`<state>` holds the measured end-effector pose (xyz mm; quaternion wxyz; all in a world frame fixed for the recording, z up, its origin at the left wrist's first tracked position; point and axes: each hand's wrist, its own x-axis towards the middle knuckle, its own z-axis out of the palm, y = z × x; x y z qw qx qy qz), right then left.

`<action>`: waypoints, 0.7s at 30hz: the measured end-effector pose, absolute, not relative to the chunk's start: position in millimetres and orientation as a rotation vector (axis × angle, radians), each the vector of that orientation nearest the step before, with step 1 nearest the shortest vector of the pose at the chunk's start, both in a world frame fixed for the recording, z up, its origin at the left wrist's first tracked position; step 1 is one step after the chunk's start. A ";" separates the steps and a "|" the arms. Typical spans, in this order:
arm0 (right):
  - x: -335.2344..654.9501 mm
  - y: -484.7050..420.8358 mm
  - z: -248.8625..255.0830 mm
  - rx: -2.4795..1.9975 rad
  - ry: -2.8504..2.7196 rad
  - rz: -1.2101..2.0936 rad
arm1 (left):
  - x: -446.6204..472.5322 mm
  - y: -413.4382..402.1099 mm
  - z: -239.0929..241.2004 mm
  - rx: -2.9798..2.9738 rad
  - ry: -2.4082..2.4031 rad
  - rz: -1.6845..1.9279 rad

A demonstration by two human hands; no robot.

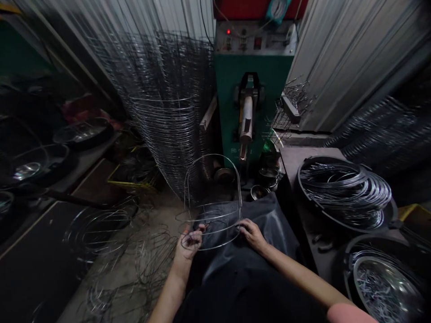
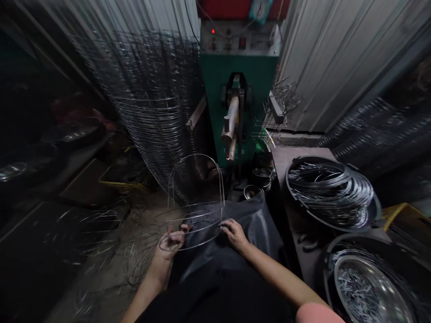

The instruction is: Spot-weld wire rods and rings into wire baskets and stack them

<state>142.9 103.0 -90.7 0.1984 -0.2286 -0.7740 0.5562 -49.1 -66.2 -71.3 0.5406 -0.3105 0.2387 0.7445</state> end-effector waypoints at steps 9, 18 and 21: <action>94.1 97.9 -39.7 -0.037 -2.895 0.379 | -20.2 -102.9 -49.8 -0.481 1.255 2.044; 59.9 77.6 -8.1 -0.112 -3.065 0.437 | -20.3 -28.6 6.7 0.060 1.512 2.089; 92.4 107.8 -6.0 -0.356 -2.966 0.533 | -27.8 -17.7 4.8 0.058 1.535 2.082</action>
